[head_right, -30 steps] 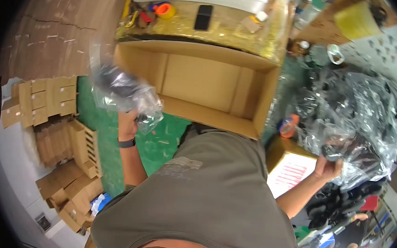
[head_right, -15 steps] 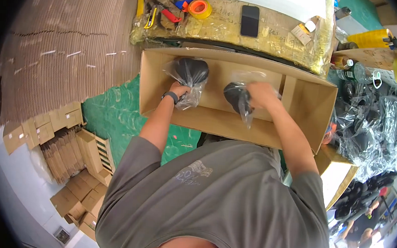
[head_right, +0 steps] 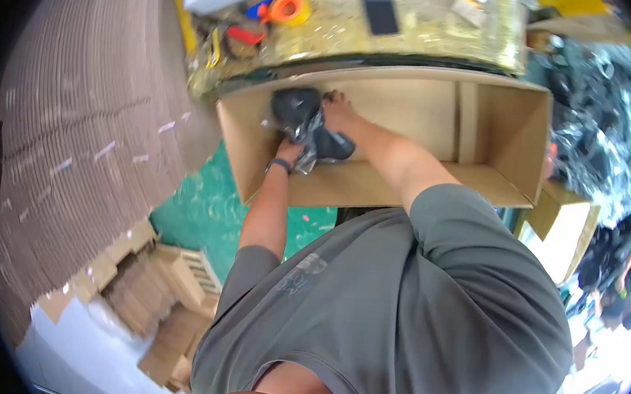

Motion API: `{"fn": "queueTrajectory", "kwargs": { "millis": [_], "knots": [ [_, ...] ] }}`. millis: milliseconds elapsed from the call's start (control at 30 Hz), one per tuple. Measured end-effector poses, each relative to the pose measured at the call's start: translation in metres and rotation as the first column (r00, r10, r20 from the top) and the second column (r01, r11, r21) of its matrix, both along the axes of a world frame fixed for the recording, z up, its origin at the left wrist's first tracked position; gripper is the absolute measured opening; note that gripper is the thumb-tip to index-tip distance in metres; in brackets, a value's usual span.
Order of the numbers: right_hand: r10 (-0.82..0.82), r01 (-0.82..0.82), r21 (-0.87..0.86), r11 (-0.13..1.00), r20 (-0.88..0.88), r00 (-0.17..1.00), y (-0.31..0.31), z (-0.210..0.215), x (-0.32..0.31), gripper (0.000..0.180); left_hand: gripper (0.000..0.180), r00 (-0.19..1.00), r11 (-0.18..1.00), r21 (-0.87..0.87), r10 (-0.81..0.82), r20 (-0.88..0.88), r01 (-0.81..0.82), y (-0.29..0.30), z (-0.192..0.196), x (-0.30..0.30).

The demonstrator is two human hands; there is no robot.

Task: Bagging bicycle saddles and packing them into a cardboard box for shipping.

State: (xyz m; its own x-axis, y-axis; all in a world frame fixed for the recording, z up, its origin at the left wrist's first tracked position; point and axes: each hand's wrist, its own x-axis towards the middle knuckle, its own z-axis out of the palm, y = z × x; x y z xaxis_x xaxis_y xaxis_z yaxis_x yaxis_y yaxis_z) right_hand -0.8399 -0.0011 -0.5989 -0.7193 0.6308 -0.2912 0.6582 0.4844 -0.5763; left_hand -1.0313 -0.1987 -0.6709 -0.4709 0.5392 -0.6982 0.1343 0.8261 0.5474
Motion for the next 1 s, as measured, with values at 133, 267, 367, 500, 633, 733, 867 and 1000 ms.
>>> {"fn": "queueTrajectory", "kwargs": {
  "millis": [133, 267, 367, 500, 633, 733, 867, 1000],
  "knots": [
    [0.08, -0.076, 0.085, 0.993, -0.04, 0.996, -0.007, 0.036, 0.117, 0.046, 0.091, 0.925, 0.933, -0.063, -0.359, -0.127, 0.354, 0.023, 0.064, 0.035],
    [-0.13, 0.222, 0.096, 0.97, -0.567, 0.813, 0.038, 0.148, 0.24, 0.04, 0.101, 0.704, 0.861, -0.238, -0.505, -0.5, 0.449, 0.034, 0.125, 0.057],
    [-0.501, 0.679, 0.23, 0.697, -0.522, 0.691, 0.1, 0.263, 0.381, 0.038, 0.092, 0.778, 0.85, -0.005, -0.485, -0.398, 0.527, 0.093, 0.188, 0.125],
    [-0.616, 0.99, 0.135, -0.044, -0.783, 0.079, 0.171, 0.324, 0.585, 0.032, 0.084, 0.788, 0.791, 0.212, -0.465, -0.403, 0.575, 0.154, 0.216, 0.221],
    [-0.596, 0.952, 0.23, -0.199, -0.8, 0.069, 0.237, 0.351, 0.749, 0.046, 0.076, 0.709, 0.655, 0.311, -0.519, -0.477, 0.689, 0.214, 0.248, 0.334],
    [-0.68, 0.805, 0.458, -0.377, -0.727, 0.095, 0.297, 0.36, 0.839, 0.075, 0.072, 0.766, 0.645, 0.413, -0.537, -0.354, 0.643, 0.244, 0.309, 0.424],
    [-0.958, 0.969, 0.175, -0.177, -0.254, -0.129, 0.368, 0.364, 0.926, 0.103, 0.065, 0.818, 0.664, 0.487, -0.525, -0.237, 0.567, 0.258, 0.342, 0.494],
    [-0.967, 0.991, -0.053, -0.126, -0.216, -0.134, 0.399, 0.365, 0.955, 0.122, 0.062, 0.836, 0.682, 0.508, -0.524, -0.163, 0.526, 0.263, 0.358, 0.536]
  ]
}}
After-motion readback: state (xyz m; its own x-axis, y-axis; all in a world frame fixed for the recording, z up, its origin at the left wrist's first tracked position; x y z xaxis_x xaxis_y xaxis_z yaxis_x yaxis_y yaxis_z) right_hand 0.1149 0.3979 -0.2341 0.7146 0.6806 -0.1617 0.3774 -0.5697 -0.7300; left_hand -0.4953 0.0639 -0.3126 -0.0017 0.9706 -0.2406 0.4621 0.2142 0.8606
